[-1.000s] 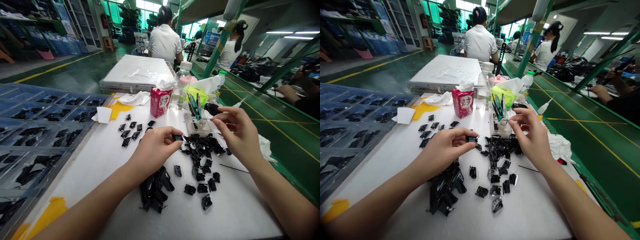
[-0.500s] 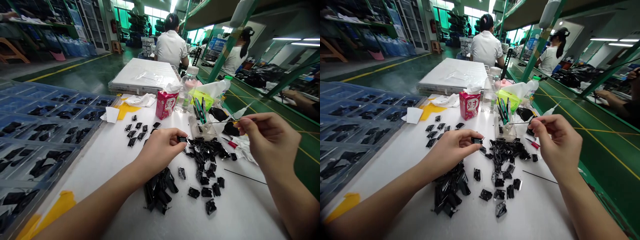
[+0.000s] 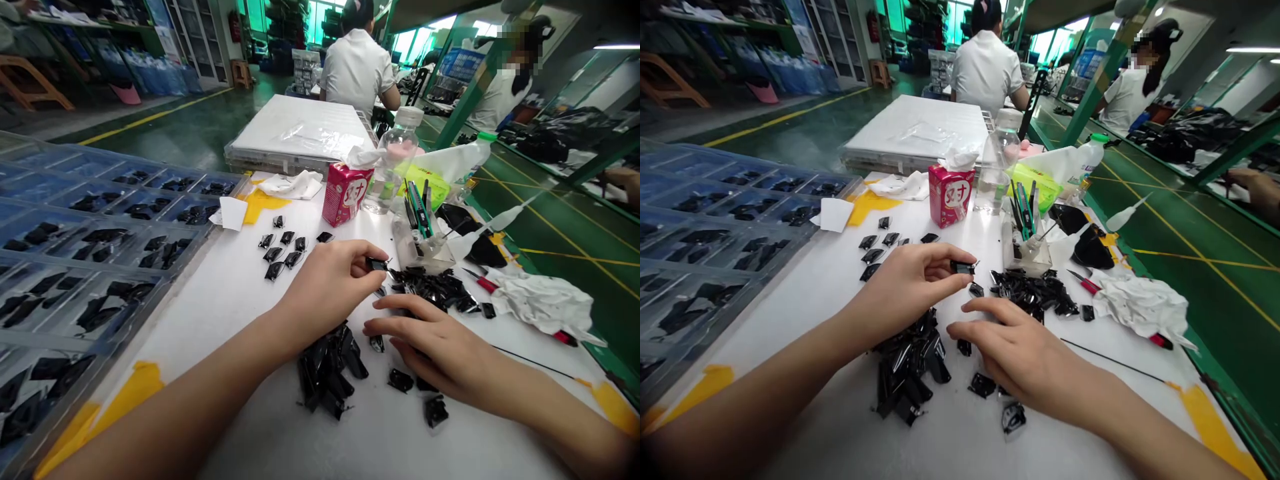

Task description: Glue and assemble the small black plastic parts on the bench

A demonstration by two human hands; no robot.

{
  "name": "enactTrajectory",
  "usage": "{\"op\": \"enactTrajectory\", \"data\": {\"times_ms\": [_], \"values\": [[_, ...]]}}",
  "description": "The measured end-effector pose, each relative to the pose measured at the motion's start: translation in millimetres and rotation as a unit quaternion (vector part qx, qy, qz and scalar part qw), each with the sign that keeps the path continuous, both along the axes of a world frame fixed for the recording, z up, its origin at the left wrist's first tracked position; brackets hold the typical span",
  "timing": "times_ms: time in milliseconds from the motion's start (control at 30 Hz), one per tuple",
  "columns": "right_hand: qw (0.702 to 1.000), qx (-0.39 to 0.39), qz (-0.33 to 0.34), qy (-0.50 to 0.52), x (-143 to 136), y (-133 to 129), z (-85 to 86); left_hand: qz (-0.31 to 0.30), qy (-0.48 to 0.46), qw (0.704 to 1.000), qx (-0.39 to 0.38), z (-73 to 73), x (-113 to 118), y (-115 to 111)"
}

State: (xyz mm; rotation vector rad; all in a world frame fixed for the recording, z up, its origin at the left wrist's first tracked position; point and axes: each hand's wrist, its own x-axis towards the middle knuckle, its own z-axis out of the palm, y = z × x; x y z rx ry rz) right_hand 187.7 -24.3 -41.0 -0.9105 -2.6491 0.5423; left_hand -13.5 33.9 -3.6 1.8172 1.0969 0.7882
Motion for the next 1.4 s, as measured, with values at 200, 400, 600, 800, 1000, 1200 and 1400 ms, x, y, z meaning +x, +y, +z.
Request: {"op": "enactTrajectory", "data": {"times_ms": [200, 400, 600, 800, 1000, 1200, 1400], "values": [[0.999, 0.020, 0.007, -0.030, -0.3, 1.6, 0.6, -0.005, 0.002, 1.000, -0.003, -2.1, 0.7, 0.3], [0.996, 0.080, 0.009, -0.040, -3.1, 1.3, 2.8, 0.000, 0.010, 1.000, 0.001, -1.8, 0.7, -0.5], [0.986, 0.149, 0.039, -0.070, 2.3, -0.5, 2.2, -0.005, 0.000, 1.000, -0.005, -1.5, 0.9, 0.5], [0.979, 0.196, 0.039, -0.032, -1.6, 2.7, -2.6, -0.006, -0.016, 0.999, -0.037, -1.8, 1.7, 0.7], [0.979, 0.204, 0.015, 0.020, -8.9, 6.4, -6.4, -0.013, -0.041, 0.998, -0.049, 0.8, 4.0, -4.4], [0.969, 0.218, -0.073, 0.095, 5.4, -5.0, 10.2, -0.052, -0.052, 0.997, -0.020, 2.0, 5.1, -11.1], [0.954, 0.241, -0.127, 0.125, 18.9, -11.6, 30.1, -0.087, -0.057, 0.994, 0.024, 4.1, 5.5, -17.6]]}}
